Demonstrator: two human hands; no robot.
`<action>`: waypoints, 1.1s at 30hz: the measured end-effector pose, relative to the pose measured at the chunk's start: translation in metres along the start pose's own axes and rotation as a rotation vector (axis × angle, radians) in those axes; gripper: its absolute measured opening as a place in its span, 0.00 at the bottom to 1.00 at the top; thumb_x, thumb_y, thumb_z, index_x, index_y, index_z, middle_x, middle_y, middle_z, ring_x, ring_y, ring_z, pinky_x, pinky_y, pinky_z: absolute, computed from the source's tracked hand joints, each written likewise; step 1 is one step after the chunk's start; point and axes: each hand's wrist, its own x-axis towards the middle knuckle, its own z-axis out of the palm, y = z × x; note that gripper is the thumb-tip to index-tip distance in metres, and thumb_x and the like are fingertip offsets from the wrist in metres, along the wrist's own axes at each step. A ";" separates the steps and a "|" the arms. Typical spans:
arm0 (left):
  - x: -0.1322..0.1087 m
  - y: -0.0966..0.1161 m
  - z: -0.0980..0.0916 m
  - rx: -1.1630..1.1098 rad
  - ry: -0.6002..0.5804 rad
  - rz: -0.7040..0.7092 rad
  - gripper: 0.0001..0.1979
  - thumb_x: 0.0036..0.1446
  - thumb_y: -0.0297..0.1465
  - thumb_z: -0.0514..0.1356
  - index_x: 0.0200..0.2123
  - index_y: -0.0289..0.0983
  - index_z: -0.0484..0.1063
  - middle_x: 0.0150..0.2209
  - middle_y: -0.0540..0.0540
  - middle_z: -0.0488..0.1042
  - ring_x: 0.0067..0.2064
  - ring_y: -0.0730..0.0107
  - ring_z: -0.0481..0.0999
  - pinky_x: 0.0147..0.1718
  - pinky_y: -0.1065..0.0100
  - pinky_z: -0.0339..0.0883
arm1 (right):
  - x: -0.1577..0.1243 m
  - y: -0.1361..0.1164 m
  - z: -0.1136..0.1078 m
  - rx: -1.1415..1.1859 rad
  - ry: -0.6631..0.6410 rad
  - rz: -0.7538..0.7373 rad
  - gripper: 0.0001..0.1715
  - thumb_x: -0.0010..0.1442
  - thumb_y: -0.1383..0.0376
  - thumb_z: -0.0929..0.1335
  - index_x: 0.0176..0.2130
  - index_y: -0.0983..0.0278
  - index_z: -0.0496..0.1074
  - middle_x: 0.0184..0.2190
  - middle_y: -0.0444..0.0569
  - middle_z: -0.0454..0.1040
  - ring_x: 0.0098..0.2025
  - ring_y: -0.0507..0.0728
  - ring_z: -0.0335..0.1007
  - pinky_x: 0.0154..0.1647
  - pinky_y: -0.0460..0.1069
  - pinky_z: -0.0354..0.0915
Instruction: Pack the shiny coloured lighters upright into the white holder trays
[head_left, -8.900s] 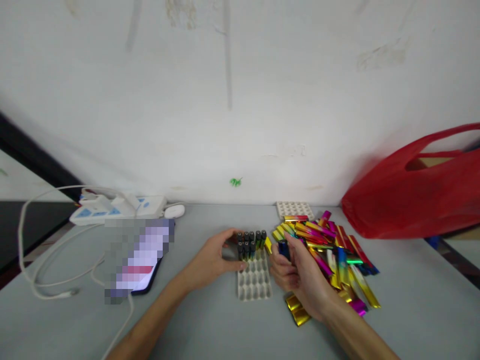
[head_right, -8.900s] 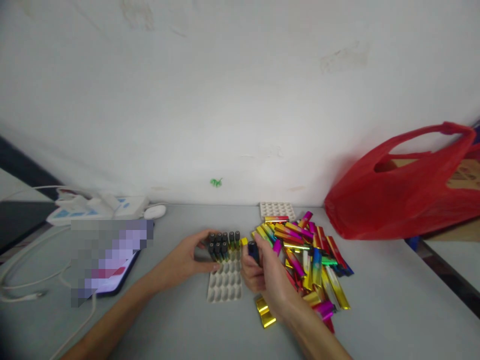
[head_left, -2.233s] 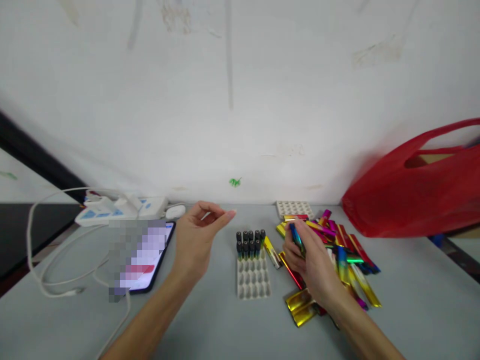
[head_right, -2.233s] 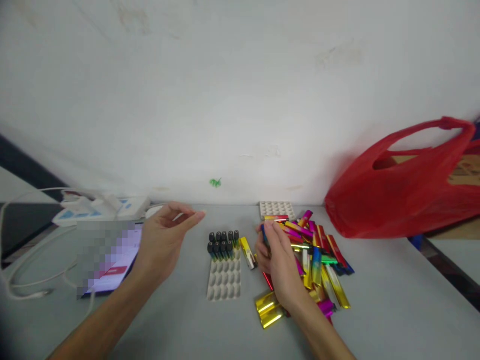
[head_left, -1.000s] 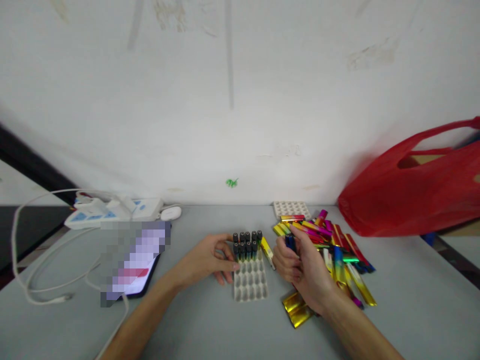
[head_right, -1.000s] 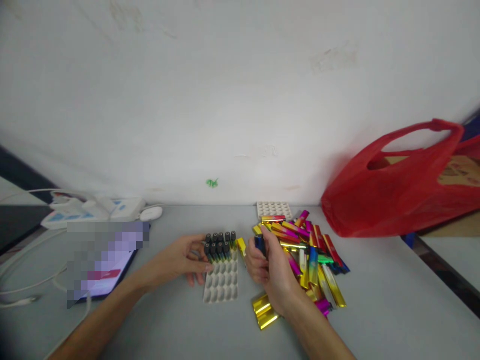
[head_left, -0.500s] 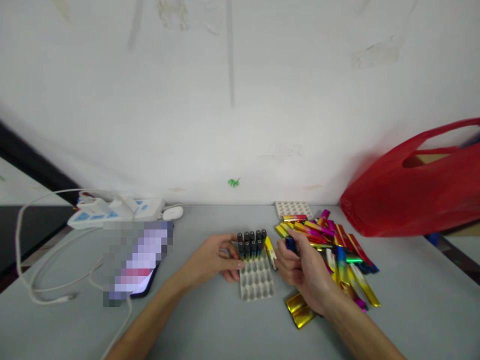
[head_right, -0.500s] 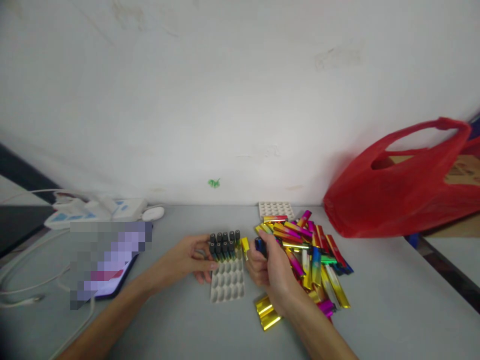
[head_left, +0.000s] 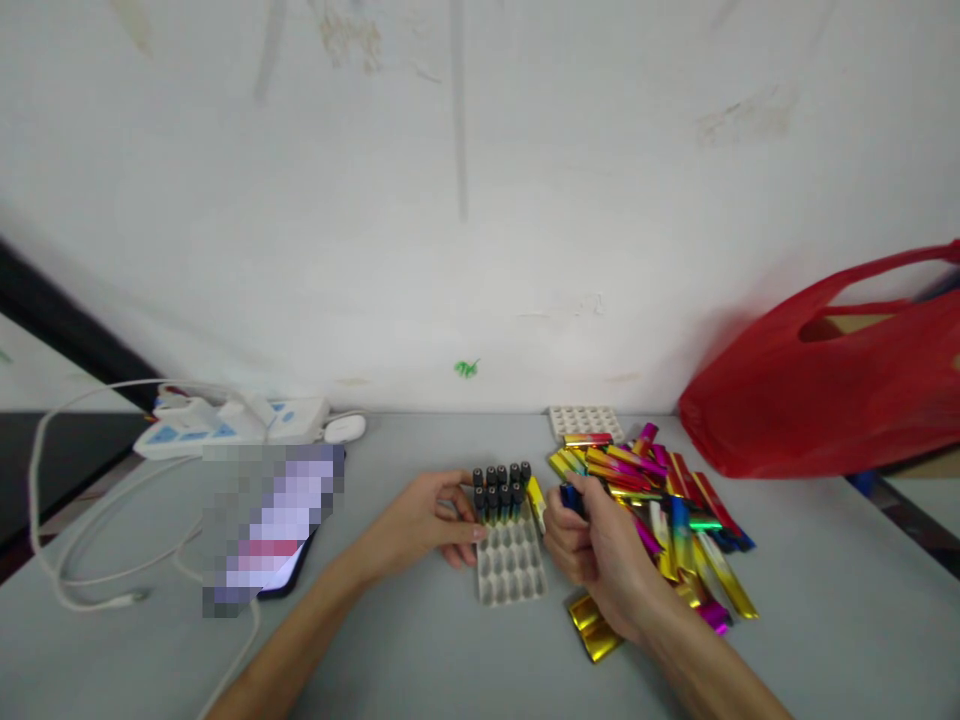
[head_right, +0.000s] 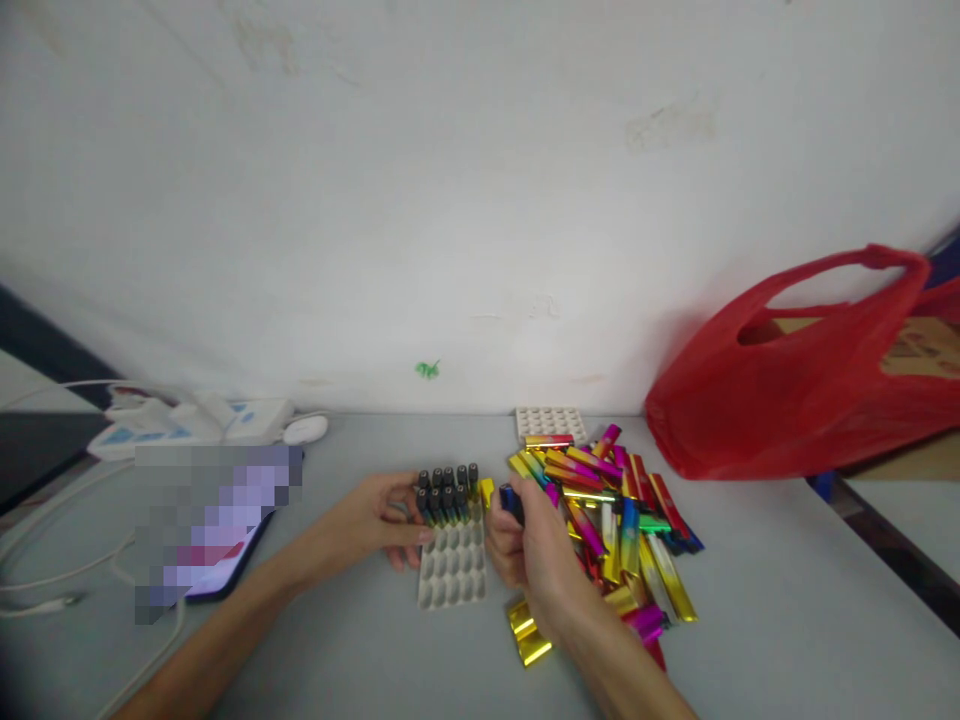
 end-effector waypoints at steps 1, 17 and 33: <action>0.000 0.000 0.000 -0.001 -0.001 -0.003 0.32 0.46 0.44 0.82 0.49 0.35 0.77 0.35 0.49 0.81 0.29 0.62 0.86 0.27 0.67 0.81 | 0.000 0.000 0.001 0.005 -0.009 0.013 0.36 0.58 0.40 0.74 0.21 0.57 0.53 0.18 0.31 0.41 0.20 0.47 0.31 0.19 0.46 0.31; 0.002 -0.004 -0.004 -0.004 -0.027 -0.016 0.35 0.46 0.41 0.83 0.53 0.34 0.77 0.35 0.50 0.81 0.30 0.61 0.86 0.29 0.65 0.83 | -0.001 -0.002 0.001 0.008 0.005 0.052 0.39 0.55 0.37 0.75 0.22 0.58 0.54 0.18 0.31 0.40 0.20 0.46 0.31 0.18 0.46 0.31; 0.002 -0.006 -0.005 -0.013 -0.046 -0.004 0.37 0.48 0.43 0.82 0.57 0.35 0.76 0.34 0.49 0.82 0.30 0.61 0.86 0.30 0.65 0.83 | -0.002 -0.001 0.000 0.036 -0.045 0.073 0.35 0.57 0.40 0.73 0.22 0.57 0.53 0.18 0.31 0.41 0.20 0.46 0.30 0.18 0.45 0.31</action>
